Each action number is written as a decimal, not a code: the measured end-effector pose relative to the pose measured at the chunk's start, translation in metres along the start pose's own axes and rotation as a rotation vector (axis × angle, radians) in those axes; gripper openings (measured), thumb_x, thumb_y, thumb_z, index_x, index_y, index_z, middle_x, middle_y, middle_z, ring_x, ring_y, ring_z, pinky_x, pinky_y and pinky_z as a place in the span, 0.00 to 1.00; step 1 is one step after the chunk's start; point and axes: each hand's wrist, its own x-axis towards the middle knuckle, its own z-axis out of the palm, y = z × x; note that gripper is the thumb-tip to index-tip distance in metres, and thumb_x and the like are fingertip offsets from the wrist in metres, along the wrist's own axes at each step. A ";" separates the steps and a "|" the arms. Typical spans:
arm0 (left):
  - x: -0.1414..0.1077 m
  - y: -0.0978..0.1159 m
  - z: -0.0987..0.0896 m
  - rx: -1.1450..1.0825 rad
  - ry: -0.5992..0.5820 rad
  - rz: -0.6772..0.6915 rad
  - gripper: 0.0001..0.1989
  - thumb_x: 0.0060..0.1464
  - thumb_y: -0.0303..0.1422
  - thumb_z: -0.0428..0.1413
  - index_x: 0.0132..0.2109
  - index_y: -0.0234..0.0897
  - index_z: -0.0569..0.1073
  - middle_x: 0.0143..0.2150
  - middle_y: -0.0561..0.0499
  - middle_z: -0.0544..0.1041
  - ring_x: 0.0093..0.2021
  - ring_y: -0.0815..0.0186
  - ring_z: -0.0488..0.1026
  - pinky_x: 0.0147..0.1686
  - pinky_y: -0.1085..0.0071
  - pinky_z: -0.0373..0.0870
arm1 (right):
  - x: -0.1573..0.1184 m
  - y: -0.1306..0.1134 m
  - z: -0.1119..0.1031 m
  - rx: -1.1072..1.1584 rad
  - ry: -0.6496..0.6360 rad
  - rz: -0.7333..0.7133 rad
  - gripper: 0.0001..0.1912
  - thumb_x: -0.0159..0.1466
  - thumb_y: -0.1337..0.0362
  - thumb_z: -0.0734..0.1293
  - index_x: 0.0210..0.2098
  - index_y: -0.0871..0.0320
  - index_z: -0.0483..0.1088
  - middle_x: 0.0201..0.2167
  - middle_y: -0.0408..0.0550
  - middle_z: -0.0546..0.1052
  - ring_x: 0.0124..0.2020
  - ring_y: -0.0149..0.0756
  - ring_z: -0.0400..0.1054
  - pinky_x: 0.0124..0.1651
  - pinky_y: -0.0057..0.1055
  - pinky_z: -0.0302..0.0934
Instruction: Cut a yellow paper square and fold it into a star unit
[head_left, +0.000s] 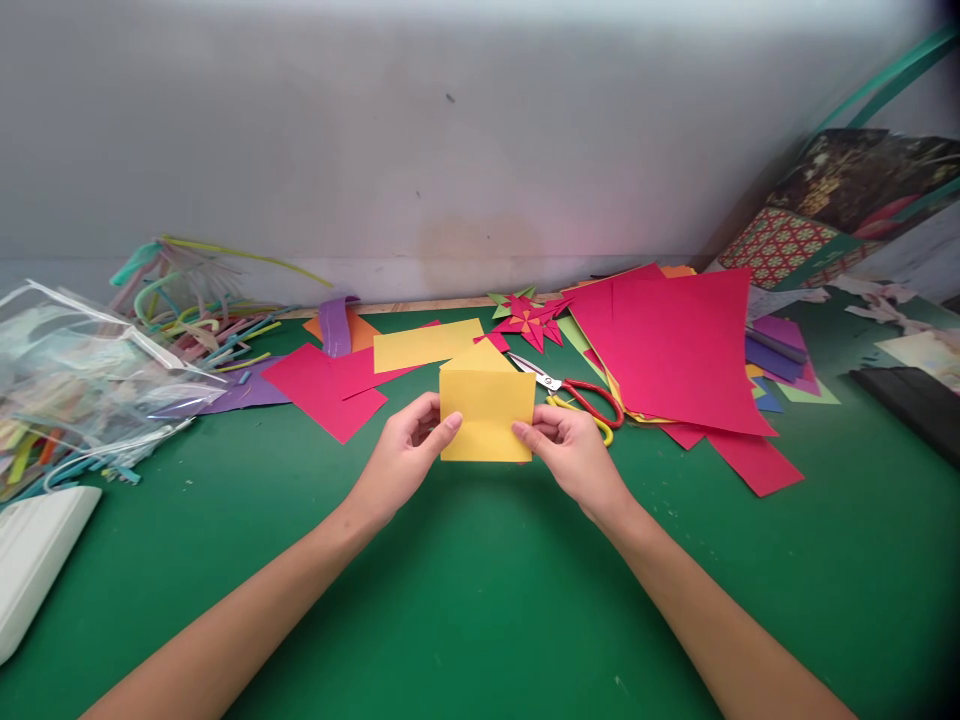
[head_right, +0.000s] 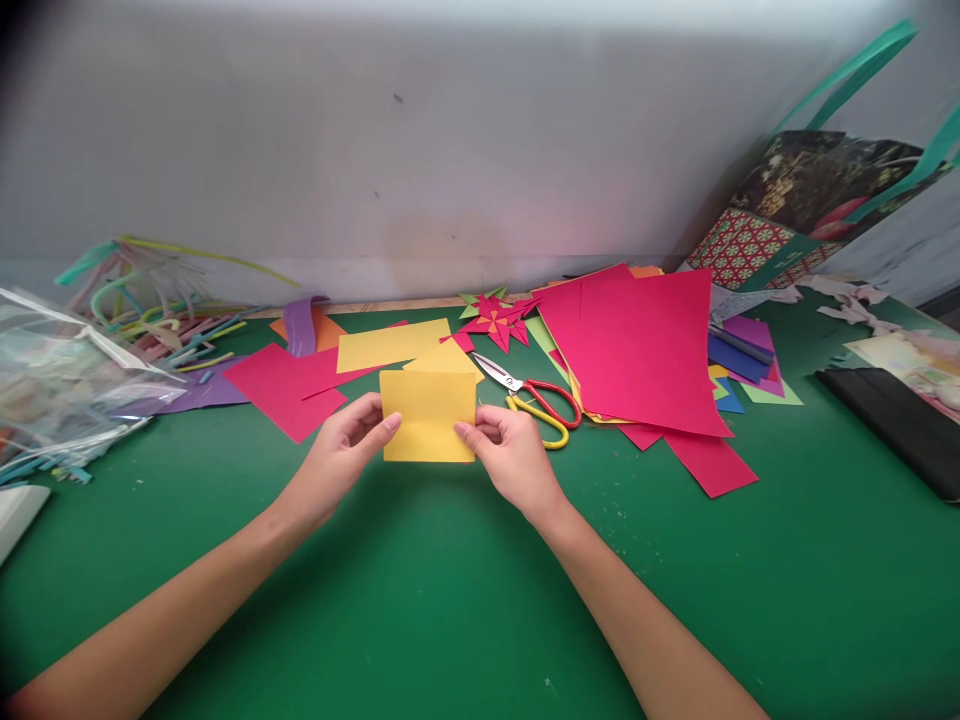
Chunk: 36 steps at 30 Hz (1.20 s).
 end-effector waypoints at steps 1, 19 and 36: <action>0.000 -0.001 0.000 0.005 0.000 0.000 0.16 0.65 0.44 0.57 0.53 0.39 0.74 0.56 0.46 0.79 0.52 0.57 0.77 0.49 0.65 0.75 | 0.001 0.002 0.000 -0.004 0.002 -0.009 0.15 0.64 0.52 0.73 0.41 0.56 0.80 0.36 0.48 0.84 0.36 0.46 0.79 0.37 0.36 0.73; 0.009 -0.007 -0.017 0.203 0.064 0.028 0.17 0.62 0.48 0.56 0.44 0.38 0.76 0.43 0.47 0.80 0.42 0.58 0.77 0.40 0.66 0.73 | 0.011 0.023 0.000 0.022 -0.023 -0.093 0.29 0.65 0.42 0.70 0.58 0.54 0.72 0.49 0.54 0.81 0.53 0.50 0.76 0.54 0.44 0.72; 0.119 -0.016 -0.017 1.312 0.027 0.041 0.31 0.55 0.47 0.62 0.59 0.31 0.71 0.55 0.28 0.75 0.59 0.35 0.67 0.56 0.45 0.60 | 0.025 0.036 -0.019 0.065 0.529 -0.120 0.20 0.64 0.49 0.72 0.44 0.58 0.73 0.34 0.48 0.80 0.17 0.32 0.67 0.19 0.32 0.66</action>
